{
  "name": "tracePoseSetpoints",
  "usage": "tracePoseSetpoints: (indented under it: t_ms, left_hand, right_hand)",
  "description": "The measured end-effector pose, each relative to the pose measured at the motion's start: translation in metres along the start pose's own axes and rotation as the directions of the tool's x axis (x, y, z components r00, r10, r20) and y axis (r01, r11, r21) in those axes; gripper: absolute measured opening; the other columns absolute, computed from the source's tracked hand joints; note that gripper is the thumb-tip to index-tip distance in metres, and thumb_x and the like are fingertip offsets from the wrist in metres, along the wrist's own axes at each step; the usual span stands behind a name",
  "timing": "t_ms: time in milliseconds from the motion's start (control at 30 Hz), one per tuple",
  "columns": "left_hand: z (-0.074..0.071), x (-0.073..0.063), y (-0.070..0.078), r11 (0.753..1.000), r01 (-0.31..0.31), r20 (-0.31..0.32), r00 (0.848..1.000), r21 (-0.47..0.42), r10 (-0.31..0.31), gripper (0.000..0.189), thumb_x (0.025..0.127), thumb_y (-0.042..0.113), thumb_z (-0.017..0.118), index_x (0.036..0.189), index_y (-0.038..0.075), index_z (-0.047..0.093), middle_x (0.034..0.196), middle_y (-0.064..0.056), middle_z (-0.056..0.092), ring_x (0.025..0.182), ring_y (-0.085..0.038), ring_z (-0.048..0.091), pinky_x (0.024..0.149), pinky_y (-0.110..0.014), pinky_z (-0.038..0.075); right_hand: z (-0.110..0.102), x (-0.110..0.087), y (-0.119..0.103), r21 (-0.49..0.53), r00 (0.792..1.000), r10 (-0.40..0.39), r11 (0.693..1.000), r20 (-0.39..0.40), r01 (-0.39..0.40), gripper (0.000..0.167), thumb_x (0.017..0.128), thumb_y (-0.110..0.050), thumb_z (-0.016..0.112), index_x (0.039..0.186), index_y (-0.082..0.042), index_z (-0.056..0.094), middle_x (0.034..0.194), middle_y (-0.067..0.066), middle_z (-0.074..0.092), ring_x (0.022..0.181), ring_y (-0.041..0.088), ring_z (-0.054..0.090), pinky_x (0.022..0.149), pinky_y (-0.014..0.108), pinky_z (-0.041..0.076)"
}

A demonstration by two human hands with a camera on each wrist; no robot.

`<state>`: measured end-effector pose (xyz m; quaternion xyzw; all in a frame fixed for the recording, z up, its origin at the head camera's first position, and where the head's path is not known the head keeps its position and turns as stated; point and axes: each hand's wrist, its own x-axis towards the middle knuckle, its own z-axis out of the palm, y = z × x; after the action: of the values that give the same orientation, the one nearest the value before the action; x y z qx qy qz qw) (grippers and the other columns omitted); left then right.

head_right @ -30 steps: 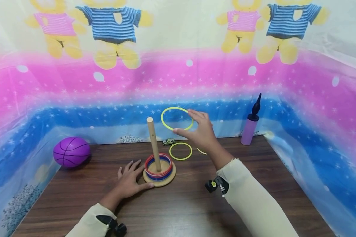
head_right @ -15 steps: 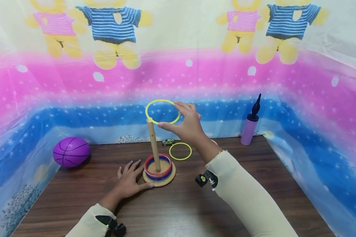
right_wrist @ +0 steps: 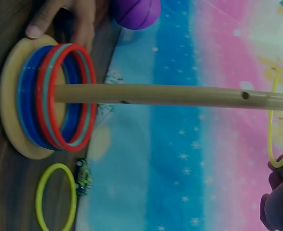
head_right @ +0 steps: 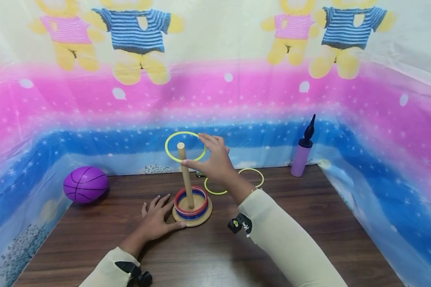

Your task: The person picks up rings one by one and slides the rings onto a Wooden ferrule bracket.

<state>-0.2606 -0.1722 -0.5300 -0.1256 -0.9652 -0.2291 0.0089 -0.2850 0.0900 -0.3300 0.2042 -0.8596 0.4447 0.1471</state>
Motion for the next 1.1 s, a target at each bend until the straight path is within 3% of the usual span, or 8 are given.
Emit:
tracePoseSetpoints:
  t_ms: [367, 567, 833, 1100]
  left_hand:
    - [-0.001, -0.002, 0.001, 1.000, -0.010, -0.008, 1.000, -0.008, 0.010, 0.108, 0.083, 0.082, 0.076, 0.166, 0.019, 0.050, 0.176, -0.021, 0.037, 0.164, -0.056, 0.021, 0.123, -0.089, 0.005]
    - [-0.002, -0.001, 0.002, 1.000, -0.010, -0.004, 1.000, -0.011, 0.010, 0.107, 0.083, 0.081, 0.077, 0.166, 0.019, 0.050, 0.176, -0.021, 0.037, 0.165, -0.056, 0.021, 0.123, -0.089, 0.005]
    - [-0.001, -0.001, 0.003, 1.000, -0.014, -0.006, 1.000, 0.006, 0.014, 0.106, 0.084, 0.080, 0.077, 0.167, 0.019, 0.049, 0.176, -0.021, 0.037, 0.165, -0.056, 0.022, 0.123, -0.089, 0.006]
    - [-0.001, -0.005, 0.005, 0.999, -0.012, -0.012, 1.000, 0.042, 0.012, 0.105, 0.087, 0.081, 0.074, 0.167, 0.019, 0.048, 0.176, -0.021, 0.037, 0.165, -0.055, 0.023, 0.122, -0.090, 0.010]
  right_hand:
    - [0.026, -0.017, 0.025, 0.068, 0.999, 0.030, 0.997, 0.030, -0.032, 0.091, 0.087, -0.041, 0.095, 0.164, -0.019, 0.053, 0.171, 0.004, 0.048, 0.161, 0.031, 0.035, 0.127, 0.069, 0.037]
    - [0.043, -0.033, 0.047, 0.109, 0.995, 0.083, 0.990, 0.049, -0.088, 0.091, 0.086, -0.041, 0.096, 0.163, -0.017, 0.054, 0.171, 0.007, 0.047, 0.159, 0.034, 0.037, 0.126, 0.070, 0.036]
    - [0.064, -0.054, 0.073, 0.151, 0.986, 0.151, 0.975, 0.073, -0.161, 0.090, 0.086, -0.038, 0.096, 0.163, -0.018, 0.054, 0.173, 0.007, 0.046, 0.165, 0.039, 0.030, 0.128, 0.073, 0.031]
    - [0.080, -0.070, 0.090, 0.135, 0.986, 0.154, 0.977, 0.068, -0.162, 0.091, 0.087, -0.038, 0.095, 0.163, -0.010, 0.054, 0.171, 0.017, 0.047, 0.157, 0.040, 0.038, 0.124, 0.070, 0.039]
